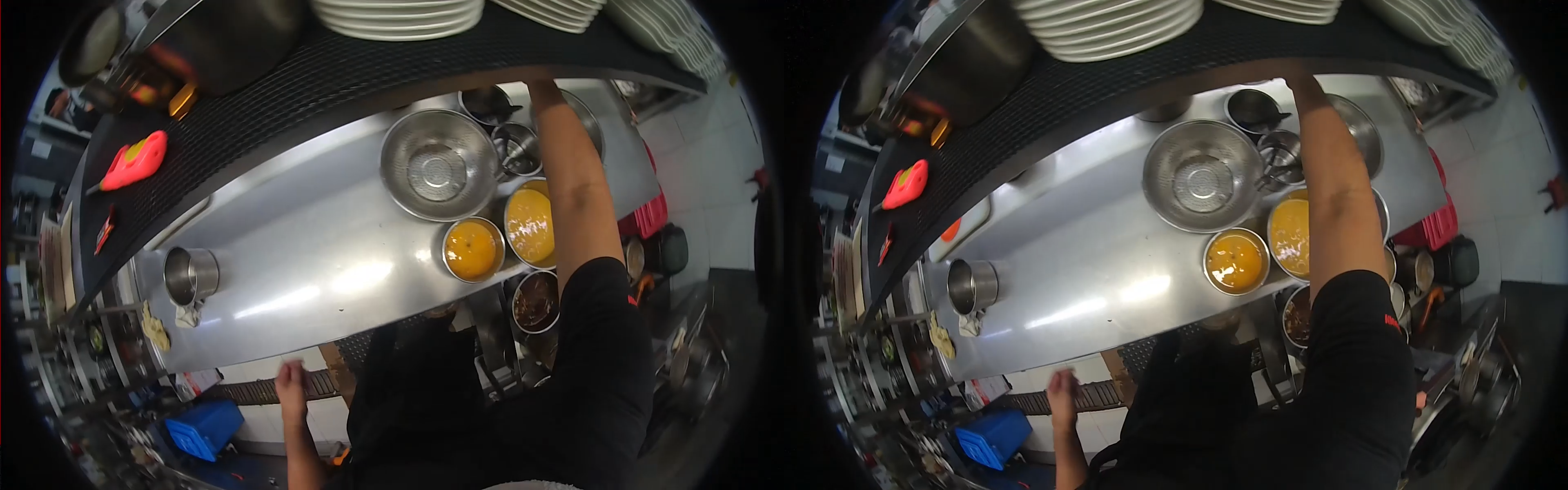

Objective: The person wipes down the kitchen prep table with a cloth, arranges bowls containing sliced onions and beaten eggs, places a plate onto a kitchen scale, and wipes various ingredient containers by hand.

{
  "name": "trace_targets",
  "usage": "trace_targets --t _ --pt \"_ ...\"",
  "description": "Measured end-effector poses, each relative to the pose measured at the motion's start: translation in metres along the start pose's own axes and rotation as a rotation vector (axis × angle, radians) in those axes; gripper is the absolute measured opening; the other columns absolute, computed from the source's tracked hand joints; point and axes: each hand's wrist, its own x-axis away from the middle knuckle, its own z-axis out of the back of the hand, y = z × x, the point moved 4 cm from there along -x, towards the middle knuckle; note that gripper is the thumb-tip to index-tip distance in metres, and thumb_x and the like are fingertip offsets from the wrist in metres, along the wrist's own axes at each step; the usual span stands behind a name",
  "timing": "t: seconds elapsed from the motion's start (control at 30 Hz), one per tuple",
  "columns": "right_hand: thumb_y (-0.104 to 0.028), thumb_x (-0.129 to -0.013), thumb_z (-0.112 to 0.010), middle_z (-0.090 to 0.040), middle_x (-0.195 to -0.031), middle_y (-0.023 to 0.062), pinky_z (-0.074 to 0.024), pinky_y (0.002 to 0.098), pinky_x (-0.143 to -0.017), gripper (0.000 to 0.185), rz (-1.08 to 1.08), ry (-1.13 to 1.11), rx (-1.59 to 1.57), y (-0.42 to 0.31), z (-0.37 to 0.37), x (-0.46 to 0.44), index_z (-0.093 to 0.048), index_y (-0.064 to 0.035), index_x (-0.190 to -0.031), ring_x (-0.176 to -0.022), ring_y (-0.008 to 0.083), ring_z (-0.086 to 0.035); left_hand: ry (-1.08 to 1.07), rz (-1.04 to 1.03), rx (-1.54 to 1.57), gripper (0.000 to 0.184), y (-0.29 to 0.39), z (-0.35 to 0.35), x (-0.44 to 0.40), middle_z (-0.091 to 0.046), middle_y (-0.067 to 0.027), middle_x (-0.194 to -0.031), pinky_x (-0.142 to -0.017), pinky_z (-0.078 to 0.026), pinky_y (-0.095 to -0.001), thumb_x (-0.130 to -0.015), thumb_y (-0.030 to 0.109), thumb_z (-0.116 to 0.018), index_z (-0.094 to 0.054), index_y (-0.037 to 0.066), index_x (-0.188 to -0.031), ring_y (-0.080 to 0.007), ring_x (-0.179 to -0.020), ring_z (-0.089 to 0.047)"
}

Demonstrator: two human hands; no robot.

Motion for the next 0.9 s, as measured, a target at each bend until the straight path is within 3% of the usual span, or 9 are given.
trace_targets --t 0.17,0.27,0.33,0.47,0.53,0.63,0.8,0.87,0.9 --pt "-0.029 -0.093 -0.063 -0.068 -0.085 0.0099 -0.0512 0.0355 -0.060 0.030 -0.105 -0.130 -0.214 0.014 0.046 -0.003 -0.072 -0.0015 -0.100 -0.070 0.0208 -0.062 -0.116 -0.399 0.144 0.032 0.185 -0.116 -0.105 -0.060 -0.0062 -0.101 -0.072 -0.053 -0.0285 -0.106 0.028 -0.060 -0.060 -0.001 -0.121 -0.0139 -0.079 -0.060" --pt "-0.030 -0.092 -0.064 -0.068 -0.080 0.0090 -0.0511 0.0339 -0.056 0.031 -0.214 -0.391 -0.354 0.013 0.043 0.015 -0.073 -0.0008 -0.097 -0.065 0.0192 -0.062 -0.362 -0.524 0.217 0.060 0.284 -0.215 -0.154 -0.054 -0.0183 -0.141 -0.091 -0.057 -0.0373 -0.106 0.029 -0.056 -0.035 -0.001 -0.154 -0.0279 -0.113 -0.067" --pt "-0.030 -0.091 -0.064 -0.068 -0.078 0.0084 -0.0511 0.0328 -0.053 0.031 -0.321 -0.566 -0.444 0.005 0.033 0.037 -0.073 -0.0003 -0.095 -0.062 0.0181 -0.061 -0.411 -0.389 0.279 0.062 0.336 -0.280 -0.188 -0.037 -0.0208 -0.156 -0.102 -0.056 -0.0482 -0.105 0.024 -0.054 -0.027 0.004 -0.157 -0.0401 -0.122 -0.062" --pt "-0.028 -0.090 -0.064 -0.071 -0.083 0.0175 -0.0545 0.0387 -0.062 0.034 -0.540 -0.724 -0.443 -0.005 0.030 0.076 -0.073 0.0040 -0.091 -0.069 0.0236 -0.067 -0.492 -0.388 0.319 0.067 0.386 -0.367 -0.277 -0.033 -0.0164 -0.159 -0.091 -0.062 -0.0490 -0.104 0.039 -0.058 -0.029 0.010 -0.157 -0.0493 -0.120 -0.059" --pt "-0.020 -0.087 -0.064 -0.064 -0.068 0.0078 -0.0450 0.0346 -0.052 0.022 -0.502 -0.700 -0.401 -0.009 0.033 0.082 -0.067 0.0004 -0.081 -0.055 0.0161 -0.057 -0.478 -0.331 0.221 0.063 0.406 -0.382 -0.272 -0.035 -0.0150 -0.157 -0.089 -0.063 -0.0450 -0.104 0.038 -0.058 -0.032 0.014 -0.156 -0.0447 -0.119 -0.061" --pt "-0.040 -0.094 -0.055 -0.072 -0.106 0.0279 -0.0544 0.0452 -0.089 0.048 -0.321 -0.680 -0.160 -0.007 0.035 0.083 -0.074 0.0038 -0.102 -0.100 0.0384 -0.071 -0.437 -0.388 0.068 0.058 0.422 -0.398 -0.268 -0.036 -0.0137 -0.155 -0.086 -0.065 -0.0402 -0.103 0.038 -0.059 -0.036 0.018 -0.153 -0.0362 -0.117 -0.063" --pt "-0.046 -0.097 -0.053 -0.070 -0.116 0.0271 -0.0517 0.0465 -0.098 0.052 -0.367 -0.595 -0.181 -0.005 0.063 0.088 -0.074 0.0010 -0.106 -0.110 0.0418 -0.067 -0.395 -0.434 0.188 0.045 0.416 -0.406 -0.259 -0.058 -0.0101 -0.133 -0.083 -0.066 -0.0378 -0.097 0.027 -0.071 -0.057 0.016 -0.138 -0.0269 -0.110 -0.068" --pt "-0.040 -0.097 -0.054 -0.070 -0.114 0.0251 -0.0511 0.0462 -0.097 0.045 -0.224 -0.482 -0.178 0.013 0.058 0.094 -0.074 0.0005 -0.102 -0.109 0.0415 -0.066 -0.319 -0.489 -0.144 0.043 0.412 -0.409 -0.279 -0.066 -0.0099 -0.122 -0.081 -0.064 -0.0376 -0.093 0.027 -0.075 -0.062 0.018 -0.133 -0.0260 -0.105 -0.070" --pt "-0.038 -0.095 -0.057 -0.070 -0.115 0.0249 -0.0506 0.0460 -0.097 0.043 -0.340 -0.448 -0.266 0.001 0.078 0.096 -0.073 0.0003 -0.104 -0.110 0.0408 -0.065 -0.174 -0.766 -0.766 0.042 0.412 -0.413 -0.294 -0.069 -0.0101 -0.118 -0.081 -0.063 -0.0375 -0.092 0.028 -0.076 -0.064 0.019 -0.131 -0.0258 -0.103 -0.072"
